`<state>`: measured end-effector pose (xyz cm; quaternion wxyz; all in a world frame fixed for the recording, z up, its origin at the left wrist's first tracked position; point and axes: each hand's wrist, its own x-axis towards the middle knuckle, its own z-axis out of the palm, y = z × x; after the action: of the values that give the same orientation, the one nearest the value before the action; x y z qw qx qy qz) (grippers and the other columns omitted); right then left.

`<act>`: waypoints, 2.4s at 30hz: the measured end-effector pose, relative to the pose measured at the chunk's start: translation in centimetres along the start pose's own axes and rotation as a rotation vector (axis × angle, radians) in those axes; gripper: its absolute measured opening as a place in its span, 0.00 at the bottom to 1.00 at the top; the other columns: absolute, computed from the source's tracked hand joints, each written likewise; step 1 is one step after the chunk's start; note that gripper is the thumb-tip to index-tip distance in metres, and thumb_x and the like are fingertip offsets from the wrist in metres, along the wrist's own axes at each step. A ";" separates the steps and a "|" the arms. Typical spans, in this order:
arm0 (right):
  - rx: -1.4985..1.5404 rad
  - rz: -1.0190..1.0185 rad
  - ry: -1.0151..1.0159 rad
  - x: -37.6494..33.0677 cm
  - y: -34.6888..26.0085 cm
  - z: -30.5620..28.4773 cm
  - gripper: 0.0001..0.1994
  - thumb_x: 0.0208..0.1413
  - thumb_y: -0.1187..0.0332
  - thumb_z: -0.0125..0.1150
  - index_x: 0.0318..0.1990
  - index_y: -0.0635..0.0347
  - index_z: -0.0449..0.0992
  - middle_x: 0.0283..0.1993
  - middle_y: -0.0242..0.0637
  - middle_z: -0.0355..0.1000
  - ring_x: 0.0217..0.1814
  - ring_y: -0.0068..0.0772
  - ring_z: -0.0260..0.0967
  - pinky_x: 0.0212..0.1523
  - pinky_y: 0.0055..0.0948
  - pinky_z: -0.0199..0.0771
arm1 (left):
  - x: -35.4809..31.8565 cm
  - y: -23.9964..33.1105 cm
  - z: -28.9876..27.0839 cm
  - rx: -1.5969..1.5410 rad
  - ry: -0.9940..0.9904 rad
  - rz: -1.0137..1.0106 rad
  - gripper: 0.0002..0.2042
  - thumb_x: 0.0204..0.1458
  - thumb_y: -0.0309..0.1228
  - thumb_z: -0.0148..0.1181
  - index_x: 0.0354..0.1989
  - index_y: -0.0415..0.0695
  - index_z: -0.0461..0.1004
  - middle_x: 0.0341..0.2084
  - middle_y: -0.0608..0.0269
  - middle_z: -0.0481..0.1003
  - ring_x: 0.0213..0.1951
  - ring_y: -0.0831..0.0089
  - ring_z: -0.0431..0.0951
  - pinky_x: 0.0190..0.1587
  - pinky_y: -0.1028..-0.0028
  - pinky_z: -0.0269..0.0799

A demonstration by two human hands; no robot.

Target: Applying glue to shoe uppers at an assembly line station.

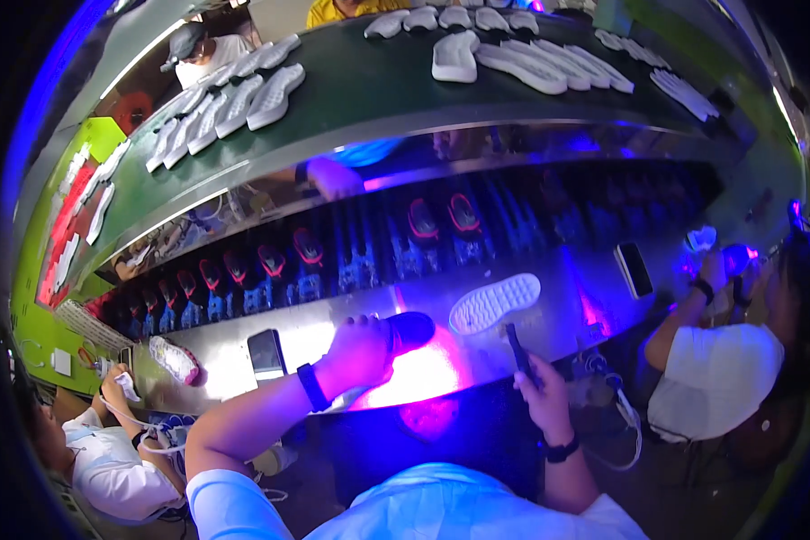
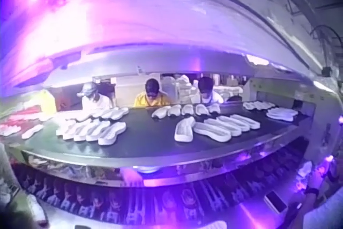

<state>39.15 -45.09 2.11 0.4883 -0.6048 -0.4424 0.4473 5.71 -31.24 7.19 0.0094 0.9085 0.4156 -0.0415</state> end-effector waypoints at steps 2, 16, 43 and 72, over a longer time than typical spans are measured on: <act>-0.014 -0.057 -0.015 0.2 -1.0 0.5 0.21 0.65 0.74 0.62 0.64 0.66 0.73 0.39 0.31 0.77 0.34 0.17 0.72 0.38 0.22 0.74 | -2.4 3.7 2.9 0.322 0.135 0.153 0.29 0.46 0.46 0.61 0.46 0.29 0.73 0.35 0.46 0.76 0.40 0.53 0.80 0.47 0.56 0.75; -0.288 -0.262 -0.197 -3.4 -3.1 5.5 0.19 0.60 0.75 0.66 0.59 0.66 0.78 0.52 0.45 0.82 0.53 0.34 0.79 0.57 0.32 0.74 | -12.5 3.3 4.1 -0.443 0.575 -0.102 0.40 0.44 0.46 0.75 0.61 0.31 0.70 0.46 0.45 0.78 0.47 0.51 0.81 0.54 0.53 0.76; -0.329 -0.085 -0.461 -1.4 3.8 14.2 0.18 0.64 0.66 0.66 0.59 0.64 0.79 0.52 0.43 0.82 0.53 0.32 0.79 0.56 0.32 0.75 | -18.5 8.3 10.5 -0.484 0.563 -0.118 0.26 0.55 0.27 0.58 0.64 0.34 0.68 0.66 0.44 0.69 0.70 0.49 0.66 0.73 0.41 0.52; -0.131 0.060 -0.545 -8.4 -0.2 8.2 0.19 0.65 0.68 0.65 0.62 0.61 0.77 0.34 0.27 0.77 0.35 0.16 0.71 0.40 0.23 0.74 | -15.3 10.3 5.6 -0.474 0.548 -0.172 0.33 0.48 0.31 0.67 0.64 0.31 0.67 0.63 0.42 0.70 0.68 0.49 0.68 0.73 0.41 0.51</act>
<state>29.39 -51.60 2.21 0.2978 -0.5054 -0.5670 0.5782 3.23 -49.81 2.75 0.1044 0.8201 0.4758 0.3002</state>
